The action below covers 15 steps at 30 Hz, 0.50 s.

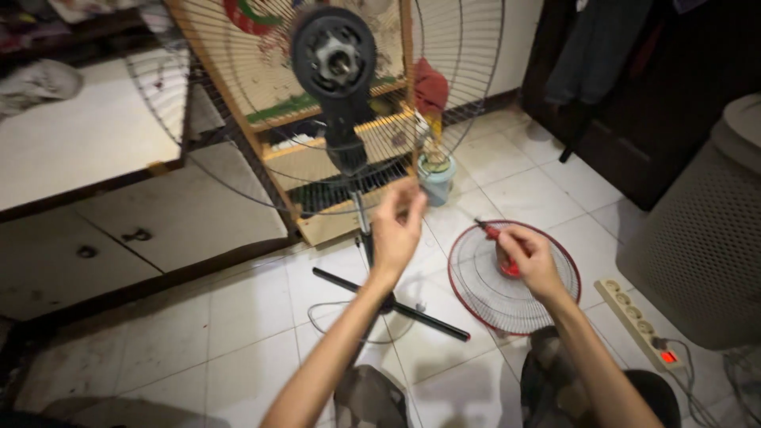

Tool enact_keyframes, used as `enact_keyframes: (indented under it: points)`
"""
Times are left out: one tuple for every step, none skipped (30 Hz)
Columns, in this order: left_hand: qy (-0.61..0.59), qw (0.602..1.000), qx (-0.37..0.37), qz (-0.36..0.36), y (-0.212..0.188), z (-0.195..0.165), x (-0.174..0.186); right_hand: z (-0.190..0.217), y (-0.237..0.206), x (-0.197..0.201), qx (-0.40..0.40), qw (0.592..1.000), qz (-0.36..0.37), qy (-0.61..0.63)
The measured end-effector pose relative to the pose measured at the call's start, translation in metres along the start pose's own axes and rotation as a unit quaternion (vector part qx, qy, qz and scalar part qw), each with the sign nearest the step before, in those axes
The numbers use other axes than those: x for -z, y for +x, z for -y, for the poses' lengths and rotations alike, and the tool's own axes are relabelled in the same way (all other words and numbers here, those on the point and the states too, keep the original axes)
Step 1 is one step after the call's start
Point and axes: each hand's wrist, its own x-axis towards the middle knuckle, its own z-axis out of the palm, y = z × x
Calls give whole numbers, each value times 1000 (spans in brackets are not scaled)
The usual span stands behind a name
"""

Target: The person disassembles a standing electric fan, unscrewing and removing the front grille, then detaching the blade cap, fan blades, and rear grille, and sets the parts on the floor. They then reattach the rear grille and blades and use a screwdriver to tighten the blade cap.

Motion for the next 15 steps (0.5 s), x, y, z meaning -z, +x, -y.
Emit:
enact_keyframes:
  points:
    - [86, 986, -138, -45, 19, -16, 19, 15, 9, -7, 39, 999, -6, -2]
    - [99, 980, -156, -76, 38, -32, 34, 30, 15, -14, 74, 997, -11, -3]
    - [113, 973, -172, -105, 55, -47, 49, 43, 20, -22, 84, 996, -15, 7]
    - [157, 958, -214, -112, 73, -60, 64, 57, 26, -30, 93, 995, -20, 16]
    - [200, 938, -256, -119, 91, -72, 78, 69, 33, -40, 103, 994, -25, 25]
    - [210, 940, -249, -104, 108, -82, 91, 80, 39, -50, 104, 993, -34, 37]
    - [220, 941, -243, -89, 123, -90, 100, 90, 46, -59, 106, 992, -43, 50]
    - [243, 937, -238, -76, 131, -95, 107, 97, 46, -67, 107, 991, -52, 62]
    - [266, 933, -232, -63, 139, -98, 114, 103, 44, -75, 107, 990, -58, 66]
    - [287, 928, -230, -54, 149, -98, 118, 109, 47, -81, 112, 989, -64, 68]
    - [308, 923, -228, -44, 156, -97, 121, 114, 51, -84, 117, 988, -66, 69]
    - [331, 917, -222, -34, 161, -93, 124, 119, 53, -86, 123, 989, -71, 49]
    - [353, 910, -215, -19, 163, -87, 125, 121, 53, -87, 127, 988, -78, 31]
    - [369, 901, -226, -30, 165, -80, 121, 124, 54, -87, 132, 987, -86, 13]
    - [385, 891, -236, -41, 166, -72, 115, 125, 55, -87, 129, 987, -91, 12]
